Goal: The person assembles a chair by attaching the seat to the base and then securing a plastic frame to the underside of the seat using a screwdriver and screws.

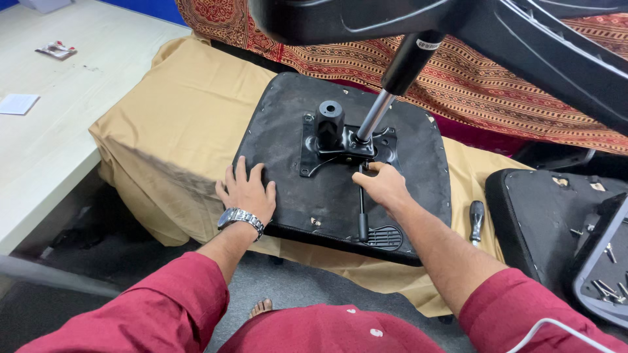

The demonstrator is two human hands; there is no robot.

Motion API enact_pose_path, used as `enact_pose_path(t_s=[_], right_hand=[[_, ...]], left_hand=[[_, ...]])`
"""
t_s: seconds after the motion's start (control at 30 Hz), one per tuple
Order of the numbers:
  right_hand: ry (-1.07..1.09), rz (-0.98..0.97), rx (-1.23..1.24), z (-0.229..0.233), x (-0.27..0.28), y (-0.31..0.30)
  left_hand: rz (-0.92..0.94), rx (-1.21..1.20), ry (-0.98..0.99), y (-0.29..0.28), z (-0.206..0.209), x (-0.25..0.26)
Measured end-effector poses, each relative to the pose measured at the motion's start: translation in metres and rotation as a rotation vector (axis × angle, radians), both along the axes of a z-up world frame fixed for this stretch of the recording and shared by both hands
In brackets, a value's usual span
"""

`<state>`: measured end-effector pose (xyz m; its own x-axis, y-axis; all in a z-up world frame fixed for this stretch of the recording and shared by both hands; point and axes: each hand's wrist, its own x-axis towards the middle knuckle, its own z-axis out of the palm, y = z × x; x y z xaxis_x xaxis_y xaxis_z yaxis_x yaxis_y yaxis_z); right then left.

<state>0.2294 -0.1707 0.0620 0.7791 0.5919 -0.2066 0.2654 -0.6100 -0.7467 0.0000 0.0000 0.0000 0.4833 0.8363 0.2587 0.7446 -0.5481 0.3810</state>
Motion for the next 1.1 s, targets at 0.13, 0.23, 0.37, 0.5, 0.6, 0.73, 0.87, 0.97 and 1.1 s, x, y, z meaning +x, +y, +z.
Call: enact_pose_path(t_s=[0.13, 0.23, 0.37, 0.5, 0.6, 0.73, 0.87, 0.97, 1.1], right_hand=[[-0.067, 0.015, 0.011, -0.007, 0.006, -0.002], [-0.045, 0.035, 0.095, -0.012, 0.017, -0.010], [-0.290, -0.155, 0.084, -0.028, 0.038, -0.042], [-0.561, -0.439, -0.037, -0.064, 0.047, -0.094], [-0.344, -0.483, 0.013, -0.089, 0.043, -0.126], [0.153, -0.728, 0.361, -0.093, 0.016, -0.139], [0.468, -0.872, 0.465, -0.080, -0.016, -0.140], [0.325, -0.792, 0.525, -0.077, -0.014, -0.134], [0.139, -0.742, 0.527, -0.089, -0.006, -0.132]], left_hand=[[-0.163, 0.087, -0.039, -0.012, 0.007, 0.022], [-0.293, 0.035, -0.049, -0.021, 0.008, 0.053], [-0.378, 0.025, 0.019, -0.028, 0.003, 0.077], [-0.385, 0.038, -0.027, -0.026, -0.003, 0.068], [-0.252, 0.068, -0.058, -0.015, 0.000, 0.036], [-0.027, 0.083, -0.097, -0.003, 0.011, -0.002], [0.170, -0.220, -0.239, 0.008, 0.018, -0.017], [0.328, -0.473, -0.320, 0.019, 0.017, -0.022], [0.334, -0.571, -0.275, 0.034, 0.009, -0.027]])
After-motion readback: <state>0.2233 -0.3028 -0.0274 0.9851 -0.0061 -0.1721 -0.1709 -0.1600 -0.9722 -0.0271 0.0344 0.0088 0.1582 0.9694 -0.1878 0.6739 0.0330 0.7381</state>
